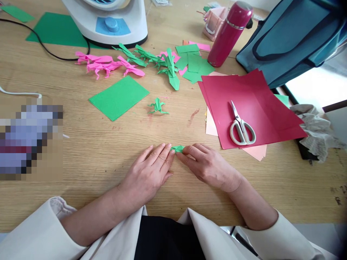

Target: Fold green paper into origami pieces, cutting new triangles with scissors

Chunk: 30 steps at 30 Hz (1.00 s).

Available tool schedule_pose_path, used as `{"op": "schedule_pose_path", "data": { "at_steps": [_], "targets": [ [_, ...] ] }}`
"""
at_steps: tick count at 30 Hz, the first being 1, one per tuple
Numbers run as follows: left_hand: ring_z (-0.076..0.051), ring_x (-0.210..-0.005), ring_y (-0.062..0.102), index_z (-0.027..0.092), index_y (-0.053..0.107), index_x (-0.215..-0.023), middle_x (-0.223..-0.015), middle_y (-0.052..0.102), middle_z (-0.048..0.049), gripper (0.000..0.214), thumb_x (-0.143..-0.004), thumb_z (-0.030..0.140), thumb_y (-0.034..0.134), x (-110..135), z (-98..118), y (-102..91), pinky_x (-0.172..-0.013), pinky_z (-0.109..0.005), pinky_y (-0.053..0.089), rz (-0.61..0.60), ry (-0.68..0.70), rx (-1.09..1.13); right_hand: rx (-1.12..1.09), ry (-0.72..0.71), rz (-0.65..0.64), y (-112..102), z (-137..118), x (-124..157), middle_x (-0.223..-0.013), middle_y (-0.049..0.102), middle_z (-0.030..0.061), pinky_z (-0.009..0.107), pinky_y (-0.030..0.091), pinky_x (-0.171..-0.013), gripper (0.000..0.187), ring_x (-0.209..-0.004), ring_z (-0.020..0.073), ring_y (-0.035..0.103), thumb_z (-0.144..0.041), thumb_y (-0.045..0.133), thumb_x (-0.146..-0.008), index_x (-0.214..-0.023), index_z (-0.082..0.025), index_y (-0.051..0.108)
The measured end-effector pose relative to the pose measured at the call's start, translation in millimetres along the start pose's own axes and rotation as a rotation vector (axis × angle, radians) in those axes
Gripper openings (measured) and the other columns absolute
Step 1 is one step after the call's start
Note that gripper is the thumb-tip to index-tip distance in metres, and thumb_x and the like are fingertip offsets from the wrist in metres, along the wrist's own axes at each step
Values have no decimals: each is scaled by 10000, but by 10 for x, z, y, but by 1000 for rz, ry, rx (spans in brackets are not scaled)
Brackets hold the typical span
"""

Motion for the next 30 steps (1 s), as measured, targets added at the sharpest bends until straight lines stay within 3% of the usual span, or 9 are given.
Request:
{"op": "schedule_pose_path", "data": {
  "at_steps": [14, 22, 30],
  "targets": [
    [-293, -1322, 519, 72, 546, -1354, -1480, 503, -140, 407, -1006, 255, 442, -23, -25, -2, -1062, -471, 439, -1, 25, 28, 6, 52, -115, -48, -60, 19, -981, 589, 130, 347, 485, -711, 276, -829, 219, 483, -89, 373, -981, -1018, -91, 647],
    [-275, -1262, 568, 53, 569, -1317, -1371, 609, -153, 381, -981, 212, 486, -59, -93, -13, -1085, -477, 422, 83, 107, 41, -30, 49, -100, -32, -36, 38, -994, 581, 133, 335, 480, -726, 278, -850, 215, 486, -77, 357, -982, -946, -107, 631],
    [-294, -1225, 574, 54, 537, -1351, -1331, 629, -155, 454, -969, 299, 517, -115, -9, 41, -1078, -514, 416, 18, -36, 70, -71, 76, -74, -19, -20, 43, -962, 569, 117, 339, 476, -730, 246, -829, 209, 489, -64, 378, -967, -900, -132, 606]
  ]
}}
Point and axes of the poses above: each hand's wrist, its own x-axis away from the middle knuckle, its own y-axis out of the palm, z = x × y, the point moved 2 cm from there along -x, towards the middle knuckle
